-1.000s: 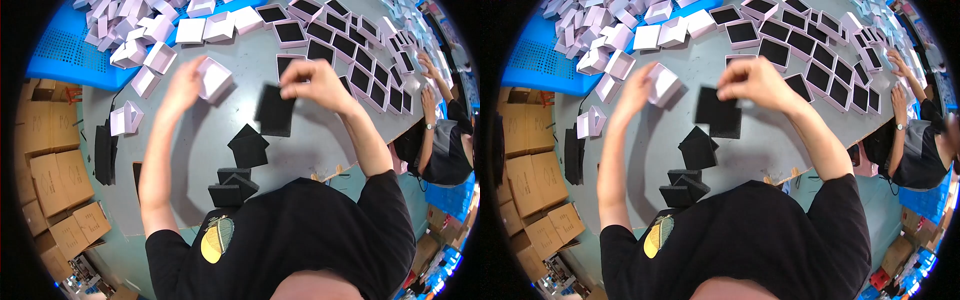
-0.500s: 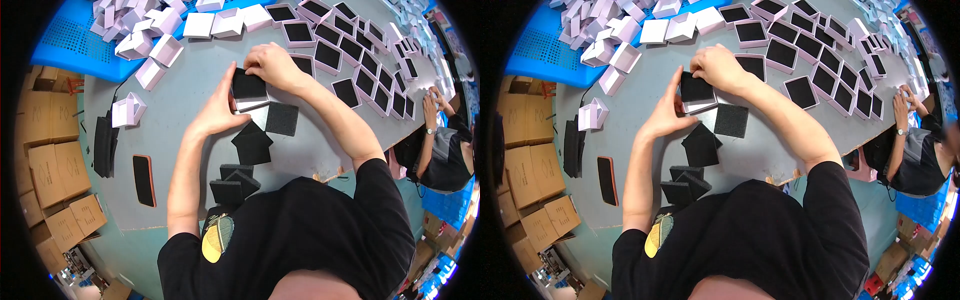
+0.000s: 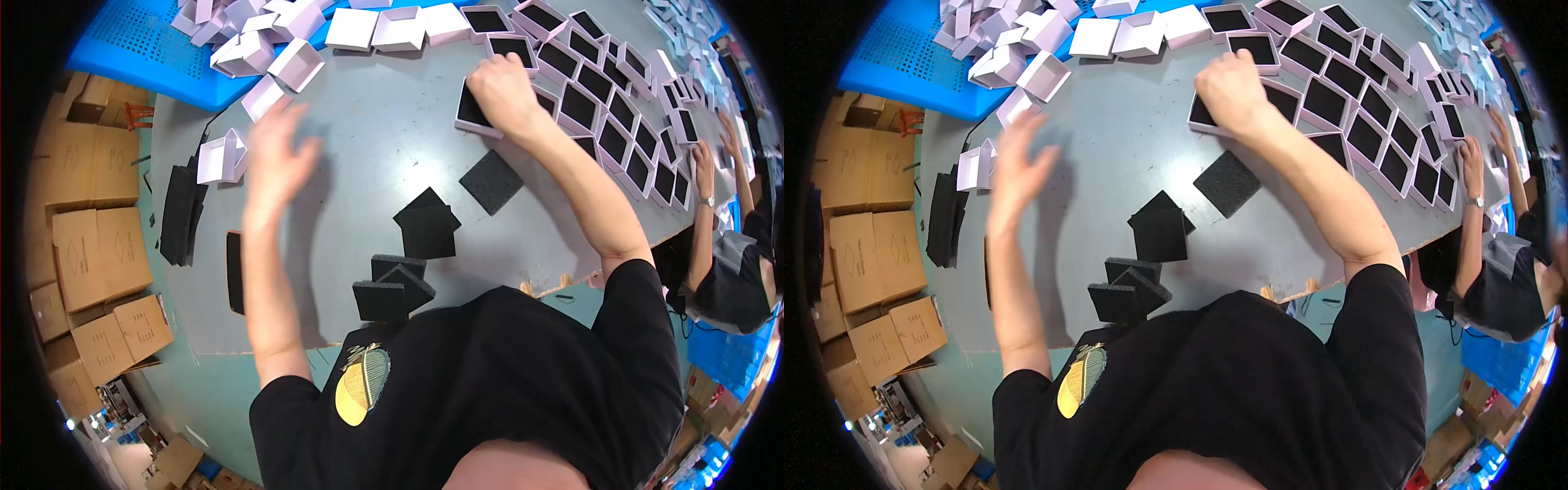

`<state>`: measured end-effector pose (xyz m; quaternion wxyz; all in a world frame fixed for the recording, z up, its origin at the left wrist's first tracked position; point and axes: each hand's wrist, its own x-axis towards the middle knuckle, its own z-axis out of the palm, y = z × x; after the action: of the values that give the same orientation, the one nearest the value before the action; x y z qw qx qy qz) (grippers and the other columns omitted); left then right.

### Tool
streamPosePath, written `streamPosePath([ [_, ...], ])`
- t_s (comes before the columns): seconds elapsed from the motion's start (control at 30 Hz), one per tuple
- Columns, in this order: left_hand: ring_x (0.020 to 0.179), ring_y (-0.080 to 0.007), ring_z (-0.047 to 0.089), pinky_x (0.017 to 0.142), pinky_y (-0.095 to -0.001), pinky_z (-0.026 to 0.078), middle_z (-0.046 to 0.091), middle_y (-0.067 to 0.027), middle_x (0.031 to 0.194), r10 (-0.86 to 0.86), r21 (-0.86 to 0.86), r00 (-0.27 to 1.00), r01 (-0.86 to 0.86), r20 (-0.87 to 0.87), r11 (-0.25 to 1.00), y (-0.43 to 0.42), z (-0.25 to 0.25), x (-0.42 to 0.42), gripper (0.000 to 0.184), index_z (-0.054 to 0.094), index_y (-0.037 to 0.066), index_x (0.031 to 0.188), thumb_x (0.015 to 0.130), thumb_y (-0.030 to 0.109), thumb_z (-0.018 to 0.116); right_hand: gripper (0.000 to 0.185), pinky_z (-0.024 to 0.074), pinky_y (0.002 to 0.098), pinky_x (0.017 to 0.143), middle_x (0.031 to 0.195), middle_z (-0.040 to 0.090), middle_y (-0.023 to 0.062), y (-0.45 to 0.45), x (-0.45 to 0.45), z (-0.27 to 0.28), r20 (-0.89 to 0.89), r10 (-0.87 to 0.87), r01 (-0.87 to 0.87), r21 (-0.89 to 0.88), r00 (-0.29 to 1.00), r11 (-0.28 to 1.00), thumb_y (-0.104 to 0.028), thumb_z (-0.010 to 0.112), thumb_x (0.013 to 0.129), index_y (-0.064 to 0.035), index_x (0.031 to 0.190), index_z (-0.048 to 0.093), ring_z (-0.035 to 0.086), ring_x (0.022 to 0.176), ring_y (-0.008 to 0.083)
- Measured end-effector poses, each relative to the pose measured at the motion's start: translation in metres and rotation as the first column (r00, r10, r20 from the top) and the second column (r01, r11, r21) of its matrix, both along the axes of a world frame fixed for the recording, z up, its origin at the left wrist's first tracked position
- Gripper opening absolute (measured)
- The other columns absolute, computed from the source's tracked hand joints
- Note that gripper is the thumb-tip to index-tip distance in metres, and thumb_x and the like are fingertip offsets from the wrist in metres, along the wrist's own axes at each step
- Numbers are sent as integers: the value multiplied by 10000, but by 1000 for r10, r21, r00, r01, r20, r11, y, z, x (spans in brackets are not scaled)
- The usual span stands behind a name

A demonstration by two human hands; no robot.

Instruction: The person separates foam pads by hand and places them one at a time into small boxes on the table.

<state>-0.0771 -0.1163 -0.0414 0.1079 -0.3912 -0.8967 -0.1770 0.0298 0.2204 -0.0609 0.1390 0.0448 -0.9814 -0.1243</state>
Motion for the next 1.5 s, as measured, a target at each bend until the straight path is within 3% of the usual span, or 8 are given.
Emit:
streamPosePath([
  [0.13,1198,-439,543,991,-513,453,545,-324,1259,650,-173,745,-667,-148,725,-70,19,-37,782,548,12,1326,730,463,779,131,467,429,790,925,660,119,-1,35,29,-44,180,-183,-366,983,912,-73,658,742,-39,866,681,641,916,302],
  [0.3,1174,-418,569,979,-496,468,621,-237,1222,747,-303,661,-700,71,647,-104,-4,-65,763,539,30,1340,727,417,774,265,476,438,876,972,638,111,-10,94,16,241,448,-220,-618,861,755,-33,765,692,-27,939,668,602,1013,302],
  [0.43,1170,-381,594,976,-475,486,616,-223,1245,646,-30,754,-653,-122,756,-75,24,-23,774,530,29,1343,651,220,820,303,486,406,850,926,609,101,-5,95,20,397,311,26,-651,864,758,-22,783,671,-32,956,682,608,965,294],
  [0.5,1245,-334,550,1024,-442,462,598,-202,1282,358,184,916,-389,183,903,-42,46,6,838,496,49,1378,616,117,841,301,503,366,801,898,597,99,1,94,28,434,315,129,-734,844,667,-18,787,657,-26,941,688,619,911,286],
  [0.63,1245,-347,504,1067,-434,419,551,-179,1325,-48,228,897,-59,439,972,33,0,46,1027,429,97,1449,548,144,918,260,524,339,838,1030,687,102,-5,71,55,67,326,-46,-944,943,327,-59,743,731,-30,988,717,660,953,245],
  [0.8,1181,-349,525,1038,-437,433,575,-168,1261,-285,385,878,129,384,914,84,-58,59,1209,283,91,1527,513,177,935,149,468,369,760,900,659,20,-54,43,39,-462,360,-580,-546,811,605,-94,729,720,-106,868,735,598,831,232],
  [1.27,1350,-363,416,1102,-451,383,471,-198,1411,-320,352,882,194,346,916,75,-43,56,974,405,120,1475,623,206,869,114,520,435,745,818,623,122,-54,34,13,148,354,-268,-411,923,871,-53,592,749,-15,807,683,657,811,326],
  [1.5,1444,-443,250,1181,-514,234,388,-291,1481,620,-59,774,-630,-125,774,-78,-28,-28,867,444,-11,1403,692,300,832,307,439,395,846,919,628,76,-87,93,25,153,457,-244,-678,876,694,-235,756,792,-46,1023,685,564,942,275],
])
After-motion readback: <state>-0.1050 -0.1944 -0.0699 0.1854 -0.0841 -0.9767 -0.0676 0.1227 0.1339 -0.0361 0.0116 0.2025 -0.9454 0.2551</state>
